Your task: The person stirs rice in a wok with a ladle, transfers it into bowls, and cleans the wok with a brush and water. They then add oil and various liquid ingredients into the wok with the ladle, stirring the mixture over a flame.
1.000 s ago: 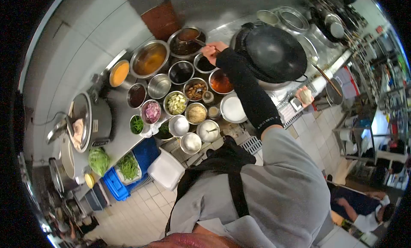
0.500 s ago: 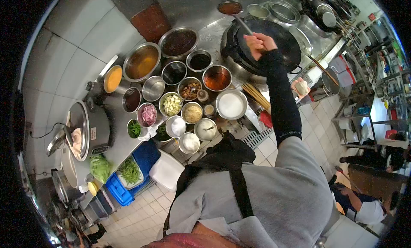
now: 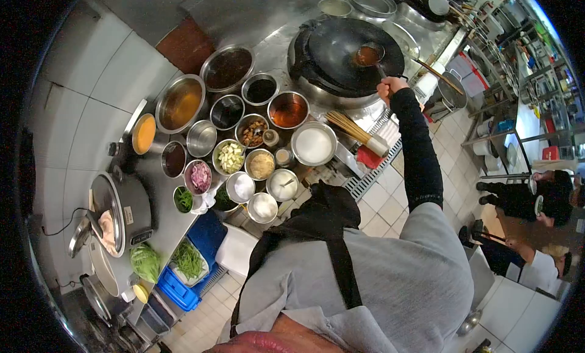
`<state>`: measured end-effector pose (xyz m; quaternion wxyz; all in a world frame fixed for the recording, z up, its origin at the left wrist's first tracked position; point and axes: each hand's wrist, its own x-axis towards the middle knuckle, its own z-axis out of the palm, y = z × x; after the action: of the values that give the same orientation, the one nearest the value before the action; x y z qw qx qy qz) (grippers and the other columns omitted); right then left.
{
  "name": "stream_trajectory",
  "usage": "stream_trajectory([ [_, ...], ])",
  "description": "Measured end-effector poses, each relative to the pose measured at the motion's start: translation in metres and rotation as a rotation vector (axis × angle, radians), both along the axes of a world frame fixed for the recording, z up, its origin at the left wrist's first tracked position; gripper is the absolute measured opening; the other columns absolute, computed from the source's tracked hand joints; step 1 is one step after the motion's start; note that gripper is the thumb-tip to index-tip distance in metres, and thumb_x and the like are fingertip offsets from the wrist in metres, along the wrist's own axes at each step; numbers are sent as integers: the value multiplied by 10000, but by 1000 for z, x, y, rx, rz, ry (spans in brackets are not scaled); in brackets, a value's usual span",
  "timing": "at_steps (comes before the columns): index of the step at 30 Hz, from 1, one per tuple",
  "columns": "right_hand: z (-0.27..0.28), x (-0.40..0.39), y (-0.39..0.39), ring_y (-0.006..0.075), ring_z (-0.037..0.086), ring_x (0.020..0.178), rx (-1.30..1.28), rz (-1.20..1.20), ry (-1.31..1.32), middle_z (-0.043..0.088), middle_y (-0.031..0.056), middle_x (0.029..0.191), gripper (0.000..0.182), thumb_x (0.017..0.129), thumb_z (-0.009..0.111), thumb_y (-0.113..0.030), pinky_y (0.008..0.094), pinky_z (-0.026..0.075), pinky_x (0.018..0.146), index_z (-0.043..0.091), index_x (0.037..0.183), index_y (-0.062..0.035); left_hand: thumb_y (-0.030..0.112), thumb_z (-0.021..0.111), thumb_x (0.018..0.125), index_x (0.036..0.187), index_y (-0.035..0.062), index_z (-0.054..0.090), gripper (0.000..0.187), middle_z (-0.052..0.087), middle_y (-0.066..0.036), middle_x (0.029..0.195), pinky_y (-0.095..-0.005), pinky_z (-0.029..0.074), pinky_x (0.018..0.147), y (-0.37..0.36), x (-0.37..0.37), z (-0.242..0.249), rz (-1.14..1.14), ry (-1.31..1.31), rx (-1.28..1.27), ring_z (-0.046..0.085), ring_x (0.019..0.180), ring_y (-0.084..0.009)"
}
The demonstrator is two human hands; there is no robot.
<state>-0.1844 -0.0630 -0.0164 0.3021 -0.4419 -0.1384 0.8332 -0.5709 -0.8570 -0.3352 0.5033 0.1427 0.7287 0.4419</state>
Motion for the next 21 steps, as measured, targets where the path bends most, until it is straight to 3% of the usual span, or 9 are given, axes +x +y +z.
stream_trajectory([
  [5,-30,-3,-32,285,613,647,761,329,-1246,628,158,761,306,881,586,-276,393,468,526,600,926,26,292,532,994,936,1,666,326,641,-80,696,-278,394,448,11,-15,2,96,-270,-79,528,539,-128],
  [7,-19,-30,-62,445,678,815,902,267,-1908,684,258,819,463,804,611,-403,526,532,718,650,937,40,290,533,992,902,24,632,298,633,-76,694,-275,377,437,21,-20,24,-291,41,-141,518,528,-126],
  [8,-29,-40,-64,456,678,832,930,160,-1880,682,274,834,440,816,616,-372,529,532,738,635,965,42,289,533,991,884,36,615,286,629,-74,692,-273,368,432,27,-23,36,-475,207,-165,513,522,-126],
  [10,-46,-60,-66,476,673,850,990,-84,-1711,678,300,856,396,834,633,-321,544,528,759,606,996,40,277,537,986,903,33,614,270,638,-79,710,-274,370,432,26,-20,42,-560,325,-178,520,526,-127],
  [11,-61,-69,-59,377,678,737,1164,-199,-1686,666,203,755,291,874,636,-254,479,526,622,586,962,19,271,538,984,913,31,614,262,643,-81,718,-275,371,433,24,-18,37,-559,331,-179,523,529,-127],
  [12,-11,-94,-81,214,590,608,781,-130,-1000,577,76,681,207,942,590,-215,363,469,498,569,1007,-19,265,540,981,922,29,613,254,647,-83,727,-275,372,433,19,-15,29,-459,255,-173,527,531,-128],
  [14,29,-120,-84,100,459,549,487,-164,9,478,9,707,159,995,522,-138,272,384,422,530,1080,-3,254,544,976,941,26,613,241,656,-88,744,-276,374,433,7,-1,13,-198,68,-159,534,535,-129],
  [16,59,-138,-80,93,424,529,63,-38,692,492,31,769,196,1006,497,-107,252,361,403,495,1116,55,242,547,971,960,23,612,229,665,-93,762,-277,376,433,-2,14,7,115,-169,-191,541,539,-130],
  [21,78,-225,-90,52,412,517,-190,335,598,477,14,772,234,1016,488,-106,196,338,372,471,1142,91,218,556,961,1001,15,613,215,688,-107,803,-283,393,443,-16,39,1,313,-265,-102,563,556,-137],
])
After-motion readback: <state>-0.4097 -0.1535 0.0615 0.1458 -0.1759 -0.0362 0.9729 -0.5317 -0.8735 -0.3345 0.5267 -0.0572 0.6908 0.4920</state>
